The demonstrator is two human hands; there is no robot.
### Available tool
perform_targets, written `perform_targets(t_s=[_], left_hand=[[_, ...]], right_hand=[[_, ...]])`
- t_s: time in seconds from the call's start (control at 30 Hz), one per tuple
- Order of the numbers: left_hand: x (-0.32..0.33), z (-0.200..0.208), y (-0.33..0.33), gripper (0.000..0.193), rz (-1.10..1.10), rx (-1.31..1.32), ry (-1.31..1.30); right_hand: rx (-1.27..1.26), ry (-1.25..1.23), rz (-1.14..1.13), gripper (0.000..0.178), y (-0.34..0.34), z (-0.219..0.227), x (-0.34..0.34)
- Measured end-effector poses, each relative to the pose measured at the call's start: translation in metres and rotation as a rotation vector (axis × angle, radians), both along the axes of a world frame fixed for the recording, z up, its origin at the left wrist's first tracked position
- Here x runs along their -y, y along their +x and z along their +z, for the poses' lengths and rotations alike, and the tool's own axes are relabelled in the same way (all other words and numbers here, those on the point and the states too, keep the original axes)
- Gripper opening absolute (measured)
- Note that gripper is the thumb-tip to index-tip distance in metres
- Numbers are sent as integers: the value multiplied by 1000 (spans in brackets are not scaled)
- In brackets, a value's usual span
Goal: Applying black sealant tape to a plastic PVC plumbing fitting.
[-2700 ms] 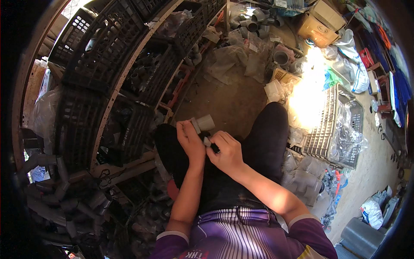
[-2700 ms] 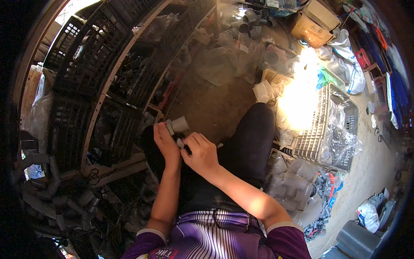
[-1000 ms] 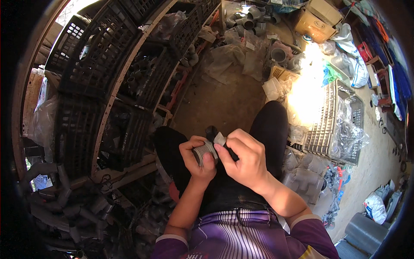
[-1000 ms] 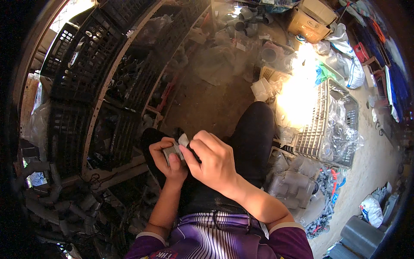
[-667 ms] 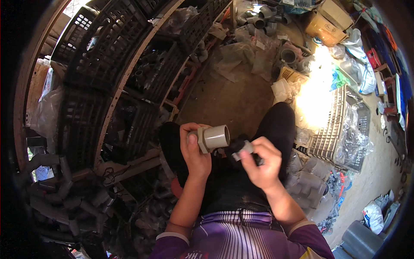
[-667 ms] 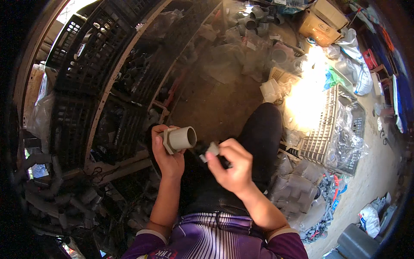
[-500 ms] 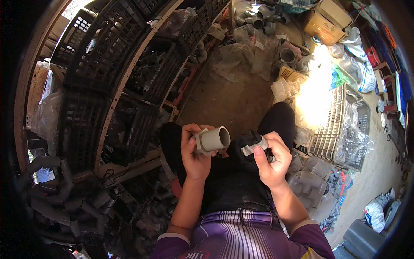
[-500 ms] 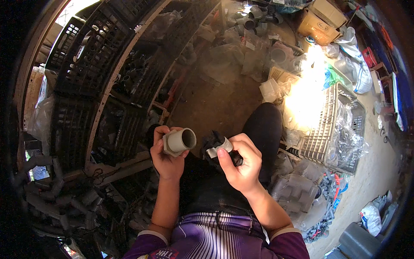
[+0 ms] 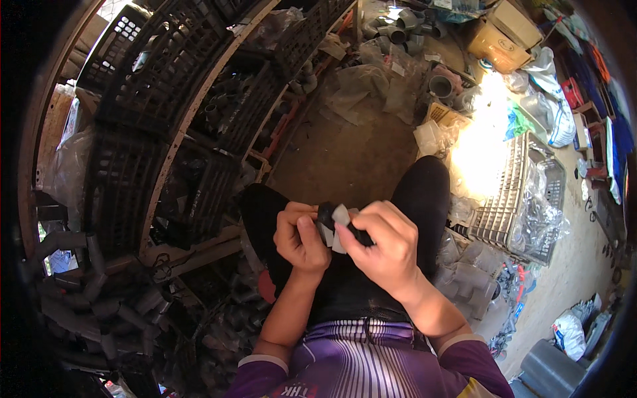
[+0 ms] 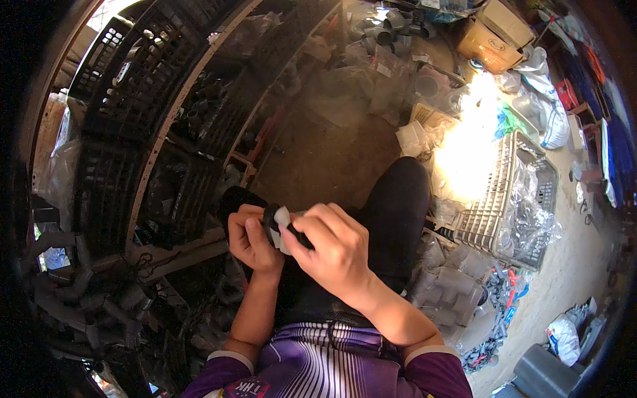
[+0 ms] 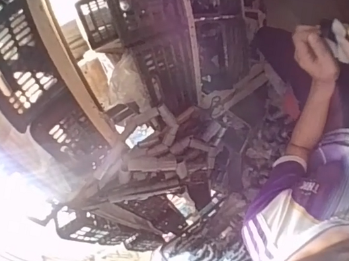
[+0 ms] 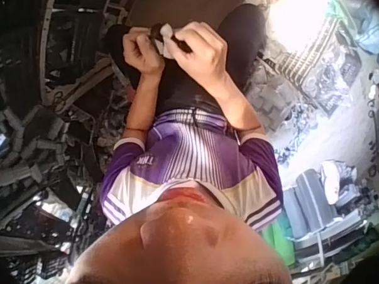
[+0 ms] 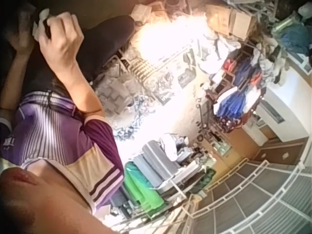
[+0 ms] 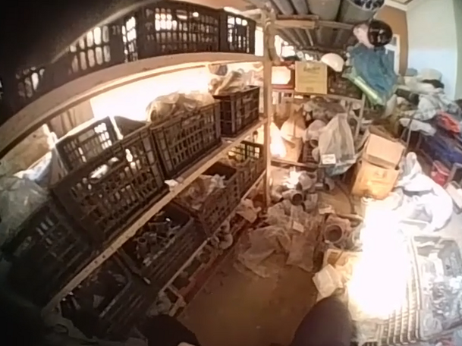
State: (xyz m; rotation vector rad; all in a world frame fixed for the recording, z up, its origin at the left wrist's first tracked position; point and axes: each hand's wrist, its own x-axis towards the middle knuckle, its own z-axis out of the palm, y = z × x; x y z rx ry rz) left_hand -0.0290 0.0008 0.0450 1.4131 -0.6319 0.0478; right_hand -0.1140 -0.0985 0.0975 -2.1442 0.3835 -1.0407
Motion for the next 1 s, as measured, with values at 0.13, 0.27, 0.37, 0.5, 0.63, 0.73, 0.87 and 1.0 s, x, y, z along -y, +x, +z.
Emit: perform_targets(t_s=[0.13,0.27,0.37,0.5,0.63,0.73,0.87,1.0], left_hand=[[0,0,9,16,27,216,5],[-7,3,1,22,-52,218,72],[-12,6,-3,25,-78,228,98],[-19,5,-9,26,-94,159,70],[-11,21,6,24,-96,-137,-203],[-13,22,22,26,-106,-107,-223],[-11,20,23,29,-217,-87,-264],[-5,22,16,32,-381,-261,-334]], right_hand=[[-208,111,5,20,8,1,7],[-490,262,152,24,12,5,26],[-684,449,332,23,17,4,42],[-647,403,409,23,13,-6,44],[-671,450,411,23,12,-38,49],[-440,628,323,20,1,-44,42],[24,955,312,11,-7,-29,39],[299,1067,468,10,-5,-13,30]])
